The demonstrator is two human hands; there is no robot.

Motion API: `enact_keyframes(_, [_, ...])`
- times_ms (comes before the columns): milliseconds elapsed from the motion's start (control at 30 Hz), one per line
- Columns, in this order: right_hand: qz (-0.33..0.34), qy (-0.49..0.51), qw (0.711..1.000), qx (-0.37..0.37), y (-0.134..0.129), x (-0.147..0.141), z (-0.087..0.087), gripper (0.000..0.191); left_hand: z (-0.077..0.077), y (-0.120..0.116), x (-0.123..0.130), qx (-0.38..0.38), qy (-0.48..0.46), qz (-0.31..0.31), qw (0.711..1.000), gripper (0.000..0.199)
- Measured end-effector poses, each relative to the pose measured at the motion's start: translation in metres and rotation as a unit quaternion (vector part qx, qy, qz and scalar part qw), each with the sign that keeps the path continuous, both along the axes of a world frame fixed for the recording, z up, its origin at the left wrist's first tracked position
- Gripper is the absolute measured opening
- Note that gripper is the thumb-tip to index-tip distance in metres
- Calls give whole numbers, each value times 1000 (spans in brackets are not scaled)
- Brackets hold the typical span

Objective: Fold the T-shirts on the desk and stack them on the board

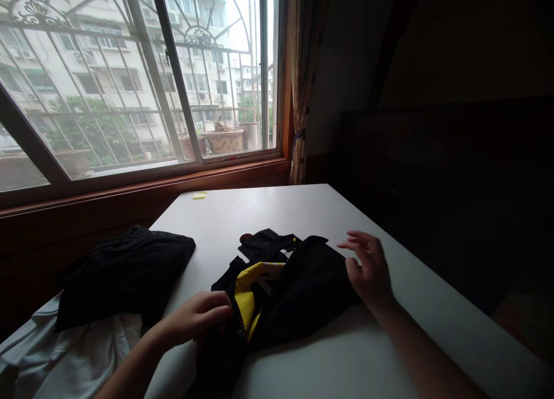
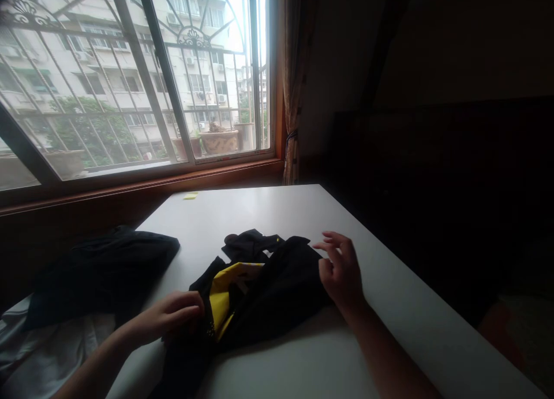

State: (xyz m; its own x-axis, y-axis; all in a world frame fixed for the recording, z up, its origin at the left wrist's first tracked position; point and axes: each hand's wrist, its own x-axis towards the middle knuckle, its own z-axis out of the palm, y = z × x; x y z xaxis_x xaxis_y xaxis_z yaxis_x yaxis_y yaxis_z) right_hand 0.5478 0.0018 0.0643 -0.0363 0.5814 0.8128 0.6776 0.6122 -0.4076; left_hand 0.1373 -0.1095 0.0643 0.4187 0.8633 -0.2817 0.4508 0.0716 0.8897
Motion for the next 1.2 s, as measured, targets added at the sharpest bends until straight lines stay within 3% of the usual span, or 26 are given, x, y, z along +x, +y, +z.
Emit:
enact_keyframes(67, [77, -87, 993, -24, -9, -16, 1, 43, -6, 4, 3, 124, 40, 53, 990, 42])
enact_keyframes(167, [151, -178, 969, -83, -19, -38, -4, 53, -16, 11, 2, 330, 111, 101, 932, 28])
enact_keyframes(300, [185, -228, 944, -154, -26, -51, -15, 66, -31, 17, -5, 396, 212, 106, 887, 35])
enact_keyframes(433, [192, -256, 929, -185, -26, -48, -18, 78, -37, 15, -7, 376, 235, 118, 889, 41])
enact_keyframes(567, [181, -291, 918, -202, -26, -45, -17, 80, -25, 11, -1, 304, 194, 106, 927, 47])
enact_keyframes(733, [195, -299, 919, -170, -22, -38, -14, 37, -4, 5, -6, 173, 92, 63, 979, 63])
enact_keyframes(833, [203, -295, 923, -137, -21, -34, -7, 23, 3, 1, -20, 76, 71, 43, 994, 56])
enact_keyframes(1033, [227, -177, 954, -79, -18, -23, 1, 25, 3, -3, -45, -4, 28, 74, 997, 61])
enact_keyframes(1200, [134, -24, 991, -1, -9, 7, -6, 15, 7, -4, -42, -75, 10, 39, 996, 68])
